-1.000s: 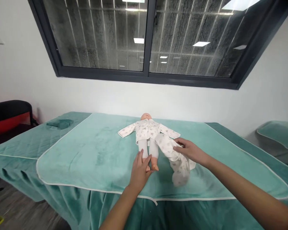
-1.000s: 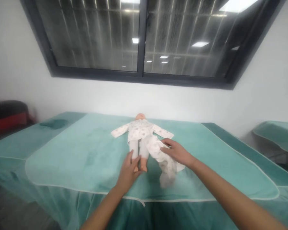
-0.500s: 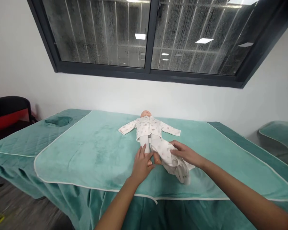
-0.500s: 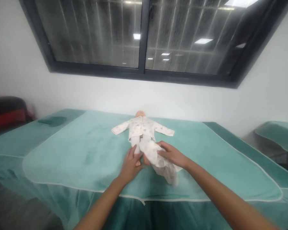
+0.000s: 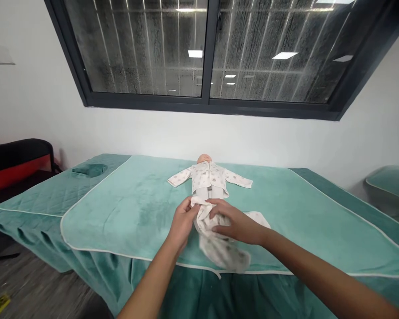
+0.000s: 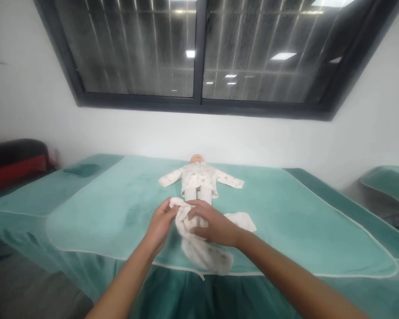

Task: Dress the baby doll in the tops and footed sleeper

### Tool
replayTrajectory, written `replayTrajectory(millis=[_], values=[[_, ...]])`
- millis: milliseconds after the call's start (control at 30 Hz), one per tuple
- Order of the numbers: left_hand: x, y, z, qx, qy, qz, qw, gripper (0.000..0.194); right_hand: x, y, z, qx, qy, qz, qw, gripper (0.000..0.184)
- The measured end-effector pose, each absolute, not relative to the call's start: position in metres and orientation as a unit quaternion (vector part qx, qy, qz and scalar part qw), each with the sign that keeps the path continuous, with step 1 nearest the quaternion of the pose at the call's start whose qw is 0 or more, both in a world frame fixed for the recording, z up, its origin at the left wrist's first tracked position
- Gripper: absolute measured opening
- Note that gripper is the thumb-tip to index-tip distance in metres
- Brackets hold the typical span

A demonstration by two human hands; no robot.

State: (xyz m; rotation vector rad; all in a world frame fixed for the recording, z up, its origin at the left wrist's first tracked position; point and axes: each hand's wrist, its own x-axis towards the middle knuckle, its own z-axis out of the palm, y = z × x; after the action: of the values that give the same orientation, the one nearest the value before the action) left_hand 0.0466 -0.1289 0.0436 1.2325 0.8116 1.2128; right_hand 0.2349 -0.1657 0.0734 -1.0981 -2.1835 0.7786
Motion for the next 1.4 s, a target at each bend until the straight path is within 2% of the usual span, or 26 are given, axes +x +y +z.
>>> replayTrajectory(millis=[167,333,433,533,600,700,767,833,900,967,1033,1067,1200,1267,1333,1400], values=[[0.04,-0.132,0.083,0.527,0.32,0.538,0.575,0.013,0.218,-0.161,0.093,-0.459,-0.699,0.361,0.413,0.025],[0.023,-0.138,0.121,0.522,0.314,0.583,0.538,0.013,0.216,-0.167,0.128,-0.451,-0.7,0.389,0.395,0.029],[0.004,-0.141,0.139,0.487,0.284,0.593,0.575,0.013,0.224,-0.172,0.155,-0.423,-0.685,0.417,0.423,0.03],[-0.013,-0.146,0.153,0.507,0.227,0.548,0.626,0.013,0.229,-0.175,0.179,-0.402,-0.705,0.408,0.419,0.03],[-0.018,-0.152,0.163,0.571,0.205,0.483,0.632,0.02,0.227,-0.177,0.191,-0.395,-0.718,0.389,0.419,0.029],[-0.016,-0.161,0.178,0.673,0.243,0.378,0.588,0.032,0.22,-0.179,0.2,-0.395,-0.719,0.363,0.442,0.029],[-0.011,-0.166,0.184,0.681,0.279,0.386,0.557,0.028,0.217,-0.179,0.202,-0.395,-0.722,0.351,0.447,0.029],[-0.006,-0.167,0.186,0.641,0.286,0.456,0.547,0.024,0.218,-0.18,0.203,-0.394,-0.741,0.346,0.42,0.028],[-0.004,-0.165,0.185,0.585,0.267,0.526,0.556,0.024,0.221,-0.18,0.205,-0.39,-0.786,0.349,0.33,0.026],[-0.004,-0.163,0.181,0.542,0.253,0.549,0.584,0.025,0.225,-0.181,0.207,-0.377,-0.825,0.361,0.218,0.024],[-0.003,-0.163,0.179,0.523,0.256,0.537,0.61,0.028,0.228,-0.182,0.207,-0.364,-0.83,0.384,0.178,0.023],[-0.002,-0.165,0.177,0.53,0.263,0.52,0.615,0.03,0.228,-0.183,0.206,-0.36,-0.82,0.397,0.201,0.024],[0.005,-0.177,0.175,0.674,0.284,0.376,0.568,0.038,0.223,-0.181,0.193,-0.359,-0.729,0.432,0.392,0.024],[0.01,-0.18,0.173,0.717,0.296,0.329,0.539,0.036,0.218,-0.178,0.185,-0.353,-0.692,0.441,0.45,0.024],[0.013,-0.18,0.169,0.682,0.307,0.376,0.547,0.031,0.214,-0.177,0.18,-0.345,-0.681,0.45,0.464,0.026],[0.015,-0.176,0.165,0.601,0.303,0.465,0.575,0.027,0.213,-0.176,0.178,-0.343,-0.711,0.462,0.404,0.03]])
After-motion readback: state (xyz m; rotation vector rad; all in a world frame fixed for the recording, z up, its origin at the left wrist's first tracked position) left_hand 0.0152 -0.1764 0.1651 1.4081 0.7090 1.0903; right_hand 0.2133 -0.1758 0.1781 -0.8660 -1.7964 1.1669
